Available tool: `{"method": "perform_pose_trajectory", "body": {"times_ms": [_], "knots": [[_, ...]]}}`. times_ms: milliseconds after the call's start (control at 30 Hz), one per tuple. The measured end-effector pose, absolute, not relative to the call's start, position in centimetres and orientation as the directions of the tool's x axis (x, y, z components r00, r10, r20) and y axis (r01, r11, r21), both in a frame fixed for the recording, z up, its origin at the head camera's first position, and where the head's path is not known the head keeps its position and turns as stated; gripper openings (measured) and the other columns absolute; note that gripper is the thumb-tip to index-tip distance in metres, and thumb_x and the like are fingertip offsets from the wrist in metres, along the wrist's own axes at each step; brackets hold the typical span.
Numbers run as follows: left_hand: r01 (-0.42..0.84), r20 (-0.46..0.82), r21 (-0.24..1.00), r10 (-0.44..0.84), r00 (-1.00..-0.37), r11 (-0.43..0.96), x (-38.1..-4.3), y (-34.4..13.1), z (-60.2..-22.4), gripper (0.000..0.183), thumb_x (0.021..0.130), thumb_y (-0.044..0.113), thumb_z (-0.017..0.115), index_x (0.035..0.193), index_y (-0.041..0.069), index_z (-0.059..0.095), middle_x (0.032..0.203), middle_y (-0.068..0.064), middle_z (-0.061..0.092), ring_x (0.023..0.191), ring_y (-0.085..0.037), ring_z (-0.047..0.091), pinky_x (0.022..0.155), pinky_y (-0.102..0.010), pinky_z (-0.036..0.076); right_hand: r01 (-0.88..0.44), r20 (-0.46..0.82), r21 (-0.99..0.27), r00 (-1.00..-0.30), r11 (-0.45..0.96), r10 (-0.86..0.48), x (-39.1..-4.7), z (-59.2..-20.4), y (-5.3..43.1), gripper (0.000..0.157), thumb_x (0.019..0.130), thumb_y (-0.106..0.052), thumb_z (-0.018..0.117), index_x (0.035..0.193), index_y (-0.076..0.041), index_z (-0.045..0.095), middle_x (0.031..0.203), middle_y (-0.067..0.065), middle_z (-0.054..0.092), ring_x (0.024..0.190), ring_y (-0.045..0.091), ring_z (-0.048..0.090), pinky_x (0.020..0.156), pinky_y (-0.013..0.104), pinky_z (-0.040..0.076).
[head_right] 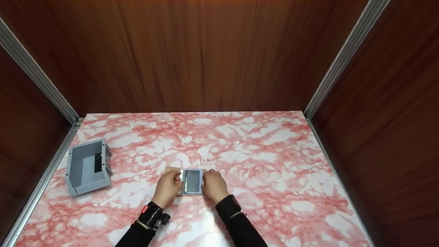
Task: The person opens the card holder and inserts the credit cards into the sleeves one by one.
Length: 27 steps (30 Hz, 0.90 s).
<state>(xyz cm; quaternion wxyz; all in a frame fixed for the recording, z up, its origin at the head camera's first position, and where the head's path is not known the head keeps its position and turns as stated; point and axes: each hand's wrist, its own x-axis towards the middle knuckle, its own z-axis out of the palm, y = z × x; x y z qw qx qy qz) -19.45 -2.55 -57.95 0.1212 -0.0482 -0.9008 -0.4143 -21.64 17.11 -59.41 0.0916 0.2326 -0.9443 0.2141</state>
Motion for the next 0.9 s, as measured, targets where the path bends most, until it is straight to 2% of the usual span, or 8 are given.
{"method": "perform_pose_trajectory", "body": {"times_ms": [267,600,900], "knots": [[0.164,0.268,0.734,-0.06,-0.961,0.659,-19.7,-4.1,-57.2,0.03,0.074,-0.001,0.072,0.103,-0.004,0.069,0.08,-0.005,0.059,0.077,-0.025,0.059,0.073,-0.043,0.05,-0.444,0.224,-0.375,-0.895,0.814,-0.385,-21.6,-59.3,17.0,0.025,0.076,-0.009,0.081,0.093,-0.002,0.065,0.085,0.006,0.055,0.079,0.028,0.057,0.074,0.043,0.049],[0.181,0.357,0.684,-0.107,-0.928,0.707,-20.0,-5.8,-56.7,0.028,0.073,0.0,0.074,0.1,-0.005,0.068,0.081,-0.01,0.063,0.075,-0.03,0.062,0.07,-0.044,0.05,-0.464,0.252,-0.374,-0.884,0.803,-0.393,-21.6,-59.2,17.1,0.023,0.075,-0.006,0.08,0.09,-0.003,0.064,0.08,0.003,0.05,0.073,0.023,0.053,0.07,0.04,0.048],[0.165,0.363,0.663,-0.121,-0.924,0.73,-20.3,-7.0,-56.7,0.03,0.074,0.0,0.073,0.102,-0.007,0.067,0.085,-0.013,0.063,0.079,-0.032,0.061,0.074,-0.046,0.05,-0.461,0.258,-0.373,-0.885,0.805,-0.388,-21.6,-59.3,17.0,0.024,0.074,-0.006,0.08,0.091,-0.003,0.064,0.082,0.004,0.052,0.075,0.026,0.055,0.071,0.042,0.049]]}}
